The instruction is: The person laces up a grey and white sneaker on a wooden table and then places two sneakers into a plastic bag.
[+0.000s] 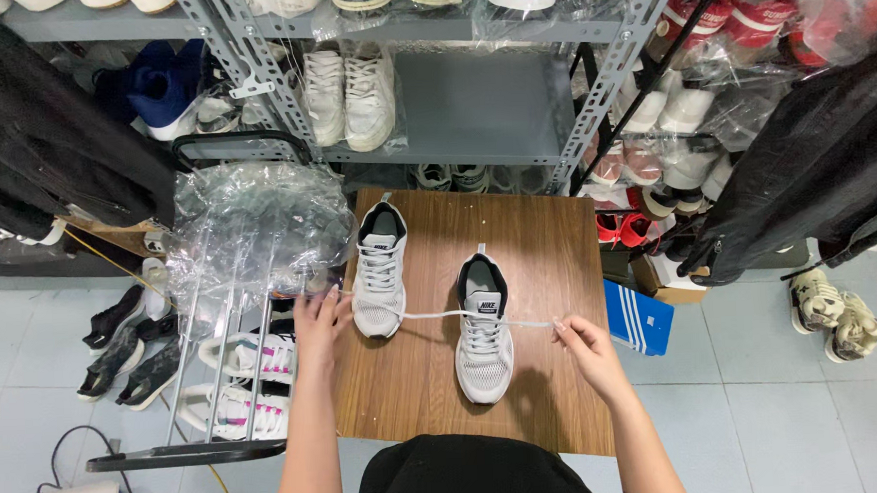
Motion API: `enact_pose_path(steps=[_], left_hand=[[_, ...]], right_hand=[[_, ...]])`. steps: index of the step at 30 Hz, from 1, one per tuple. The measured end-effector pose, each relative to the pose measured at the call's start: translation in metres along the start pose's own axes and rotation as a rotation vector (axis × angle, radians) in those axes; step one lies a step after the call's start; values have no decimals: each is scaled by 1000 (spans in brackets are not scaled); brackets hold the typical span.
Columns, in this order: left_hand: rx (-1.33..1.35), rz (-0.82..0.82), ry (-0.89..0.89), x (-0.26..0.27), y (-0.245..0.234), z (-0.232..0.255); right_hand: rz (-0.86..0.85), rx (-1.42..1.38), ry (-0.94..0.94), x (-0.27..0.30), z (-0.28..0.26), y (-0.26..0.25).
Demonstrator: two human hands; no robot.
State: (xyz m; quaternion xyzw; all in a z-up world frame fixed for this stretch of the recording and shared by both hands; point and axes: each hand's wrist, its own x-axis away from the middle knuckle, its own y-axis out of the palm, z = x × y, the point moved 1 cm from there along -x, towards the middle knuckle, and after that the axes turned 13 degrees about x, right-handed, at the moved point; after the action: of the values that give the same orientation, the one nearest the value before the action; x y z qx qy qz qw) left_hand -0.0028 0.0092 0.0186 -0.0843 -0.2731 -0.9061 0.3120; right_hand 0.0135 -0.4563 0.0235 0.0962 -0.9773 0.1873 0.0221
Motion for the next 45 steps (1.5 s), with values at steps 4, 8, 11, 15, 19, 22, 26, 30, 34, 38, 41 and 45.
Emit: enact_pose_path(steps=[4, 8, 11, 15, 19, 22, 26, 30, 34, 38, 41, 45], left_hand=[[-730, -79, 703, 35, 35, -18], [-918, -678, 549, 79, 98, -59], [-947, -883, 634, 105, 137, -76], [-868, -1019, 428, 108, 158, -78], [-698, -1121, 271, 99, 156, -74], [-438, -1010, -138, 95, 146, -75], [-466, -997, -72, 95, 130, -71], [-367, -971, -93, 96, 116, -70], [-336, -993, -13, 99, 107, -66], [-511, -940, -32, 105, 105, -61], [-618, -963, 86, 110, 107, -56], [-607, -1067, 149, 113, 111, -50]], right_hand=[[2, 37, -142, 0, -22, -5], [-18, -23, -99, 0, -35, -12], [-43, -94, -206, 3, -39, -18], [2, -79, -92, 4, -40, -27], [43, 370, -56, 5, -45, -21], [193, 708, -233, 5, -49, -4], [423, 959, -304, 2, -42, 24], [350, 413, -51, -8, -12, 45], [302, 45, 87, -23, 23, 64], [251, -265, 132, -34, 46, 80], [257, -309, 127, -38, 54, 87], [268, -297, 144, -41, 62, 92]])
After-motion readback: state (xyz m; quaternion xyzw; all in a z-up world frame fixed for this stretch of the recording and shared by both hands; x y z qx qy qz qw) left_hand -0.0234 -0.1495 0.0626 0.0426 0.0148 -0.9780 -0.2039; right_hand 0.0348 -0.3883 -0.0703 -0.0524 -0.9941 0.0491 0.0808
